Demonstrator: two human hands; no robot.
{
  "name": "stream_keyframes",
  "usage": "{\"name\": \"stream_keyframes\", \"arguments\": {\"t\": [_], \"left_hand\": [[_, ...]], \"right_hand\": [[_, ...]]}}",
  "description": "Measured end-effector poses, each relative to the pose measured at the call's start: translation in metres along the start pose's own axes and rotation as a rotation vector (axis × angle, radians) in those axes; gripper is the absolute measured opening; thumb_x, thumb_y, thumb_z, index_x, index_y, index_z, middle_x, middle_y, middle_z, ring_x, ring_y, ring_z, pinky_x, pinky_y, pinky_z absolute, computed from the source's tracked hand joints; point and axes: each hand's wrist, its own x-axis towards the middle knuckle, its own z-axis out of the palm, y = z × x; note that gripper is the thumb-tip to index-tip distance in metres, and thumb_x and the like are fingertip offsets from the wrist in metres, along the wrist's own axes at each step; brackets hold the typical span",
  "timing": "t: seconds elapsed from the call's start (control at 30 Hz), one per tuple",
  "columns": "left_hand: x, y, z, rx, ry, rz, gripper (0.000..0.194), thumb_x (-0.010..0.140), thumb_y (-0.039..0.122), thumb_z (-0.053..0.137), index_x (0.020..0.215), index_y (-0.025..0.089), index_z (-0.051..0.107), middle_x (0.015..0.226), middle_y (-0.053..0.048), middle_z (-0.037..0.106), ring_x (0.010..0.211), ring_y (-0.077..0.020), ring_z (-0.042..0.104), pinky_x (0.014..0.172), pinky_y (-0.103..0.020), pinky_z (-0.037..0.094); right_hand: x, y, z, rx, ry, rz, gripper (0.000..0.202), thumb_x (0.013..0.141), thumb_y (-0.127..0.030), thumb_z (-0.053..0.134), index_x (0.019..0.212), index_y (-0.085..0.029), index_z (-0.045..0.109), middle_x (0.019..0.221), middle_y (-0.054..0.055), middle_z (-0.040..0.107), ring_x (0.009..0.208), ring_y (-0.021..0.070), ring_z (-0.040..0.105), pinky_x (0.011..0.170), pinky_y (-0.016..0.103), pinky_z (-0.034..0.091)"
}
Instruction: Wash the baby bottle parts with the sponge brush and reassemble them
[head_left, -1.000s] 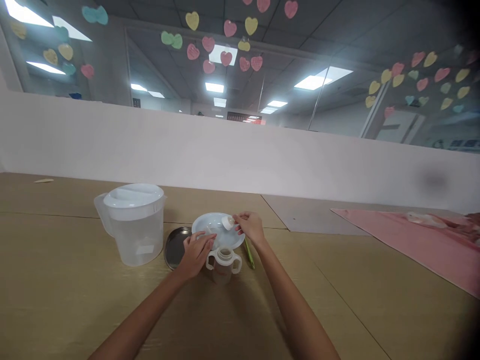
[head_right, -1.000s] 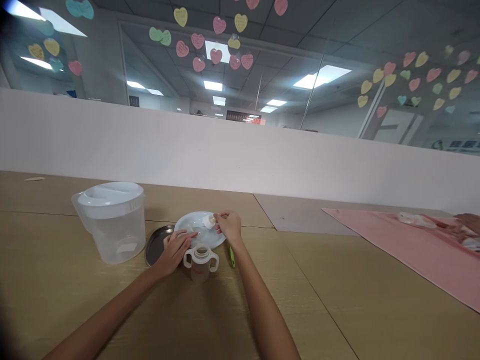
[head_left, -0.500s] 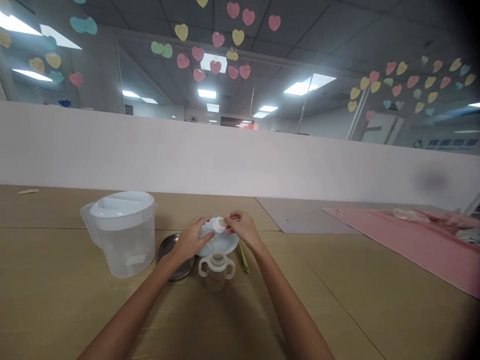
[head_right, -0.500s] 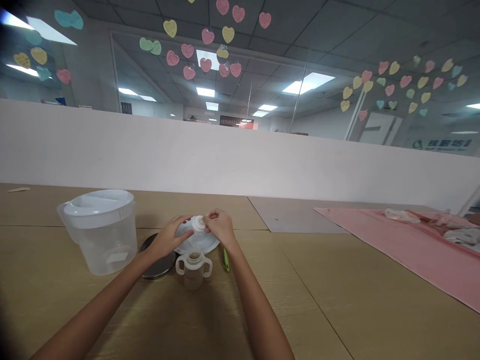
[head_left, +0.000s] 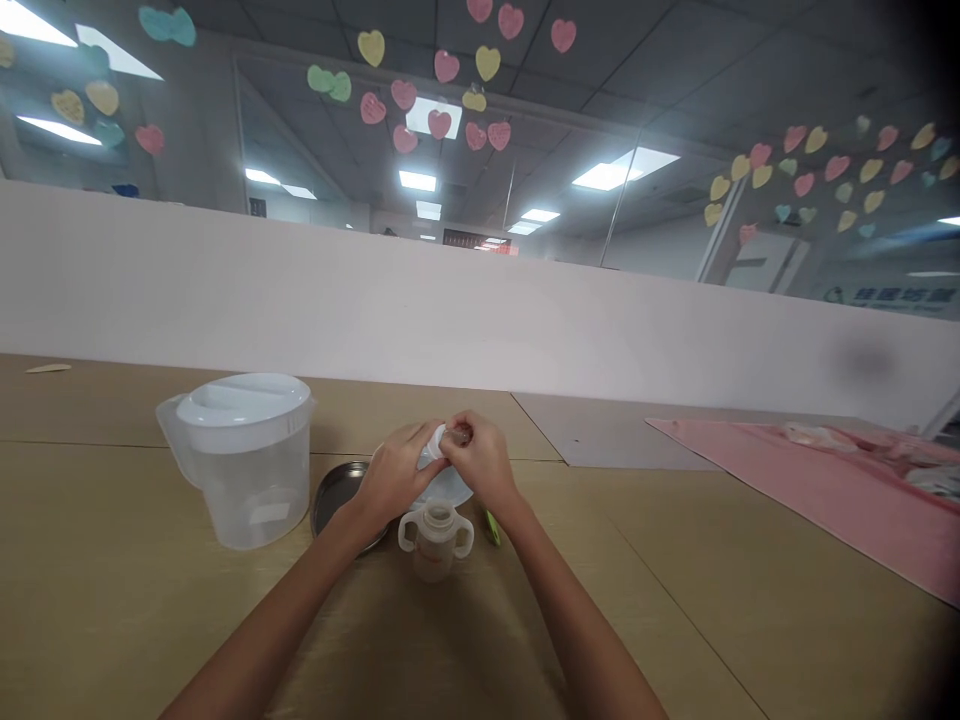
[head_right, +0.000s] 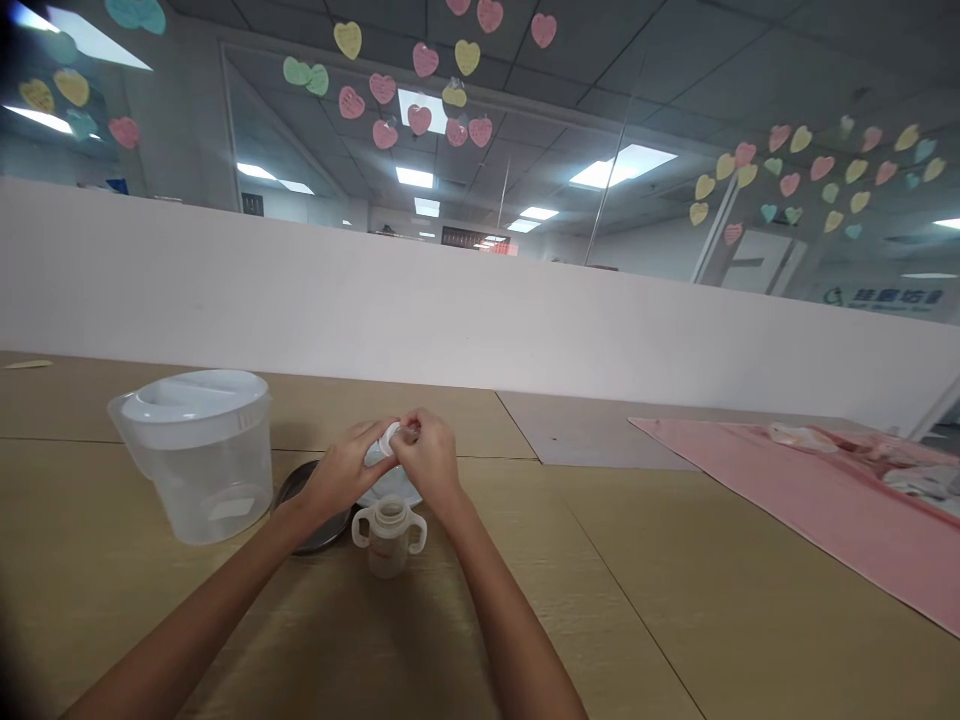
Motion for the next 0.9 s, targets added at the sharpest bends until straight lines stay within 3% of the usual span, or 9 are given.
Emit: {"name": "stream_keyframes", "arguments": {"t": [0.1,0.17,0.3,0.4,0.57,0.7,0.8,0.9], "left_hand": [[0.0,0.004,-0.003,-0.048,0.012,0.011,0.039,0.084,0.041,0.051,0.118,0.022,0.052,0.11,-0.007,0.062,0.1,-0.0233,0.056,0.087,-0.035,0.042],[0.0,0.004,-0.005,-0.122,0.036,0.0,0.04,0.083,0.041,0.053,0.118,0.022,0.052,0.112,-0.006,0.062,0.101,-0.0226,0.056,0.087,-0.033,0.043],[-0.001,-0.005,-0.006,-0.207,0.013,-0.06,0.036,0.084,0.041,0.051,0.114,0.021,0.055,0.108,-0.004,0.063,0.097,-0.0201,0.057,0.084,-0.03,0.044],[-0.003,-0.022,0.002,-0.008,-0.062,-0.117,0.036,0.079,0.037,0.056,0.111,0.019,0.058,0.111,-0.009,0.06,0.105,-0.024,0.053,0.091,-0.035,0.041],[-0.016,-0.048,0.026,0.338,-0.255,-0.21,0.042,0.071,0.032,0.063,0.111,0.02,0.06,0.107,-0.014,0.061,0.104,-0.0312,0.054,0.092,-0.044,0.037],[-0.022,-0.055,0.034,0.359,-0.255,-0.24,0.054,0.073,0.035,0.061,0.123,0.016,0.052,0.112,-0.018,0.062,0.11,-0.0347,0.052,0.096,-0.05,0.031],[-0.015,-0.043,0.018,0.287,-0.248,-0.244,0.058,0.073,0.035,0.061,0.125,0.012,0.048,0.114,-0.02,0.06,0.11,-0.0344,0.052,0.094,-0.047,0.035],[-0.003,-0.015,-0.025,0.1,-0.15,-0.21,0.051,0.079,0.038,0.054,0.125,0.02,0.048,0.114,-0.011,0.062,0.102,-0.026,0.058,0.086,-0.037,0.043]], "right_hand": [[0.002,0.0,-0.001,0.142,0.042,0.076,0.012,0.061,-0.02,0.05,0.07,-0.019,0.057,0.06,-0.002,0.057,0.057,0.0124,0.053,0.057,0.023,0.042],[0.005,0.002,-0.004,0.353,0.026,0.196,0.01,0.062,-0.023,0.05,0.069,-0.018,0.054,0.055,-0.003,0.054,0.049,0.0109,0.05,0.051,0.023,0.041],[0.015,0.014,-0.014,0.656,0.025,0.381,0.013,0.068,-0.03,0.051,0.068,-0.017,0.052,0.053,-0.003,0.052,0.045,0.009,0.049,0.046,0.021,0.041],[0.018,0.032,-0.016,0.39,-0.047,0.36,0.02,0.072,-0.035,0.055,0.076,-0.016,0.057,0.057,-0.001,0.056,0.048,0.0103,0.052,0.047,0.022,0.042],[0.008,0.055,0.007,-0.513,-0.349,0.246,0.01,0.066,-0.026,0.065,0.072,-0.018,0.062,0.079,0.005,0.068,0.075,0.0175,0.062,0.06,0.024,0.041],[0.0,0.058,0.022,-0.589,-0.423,0.245,0.014,0.066,-0.028,0.067,0.076,-0.019,0.063,0.084,0.007,0.069,0.081,0.0196,0.063,0.06,0.024,0.039],[0.001,0.053,0.019,-0.587,-0.408,0.239,0.018,0.073,-0.035,0.061,0.081,-0.019,0.064,0.088,0.006,0.069,0.083,0.0186,0.062,0.061,0.024,0.037],[0.006,0.044,0.009,-0.535,-0.357,0.24,0.019,0.077,-0.036,0.057,0.084,-0.019,0.064,0.088,0.005,0.068,0.081,0.0161,0.061,0.06,0.023,0.034]]}}
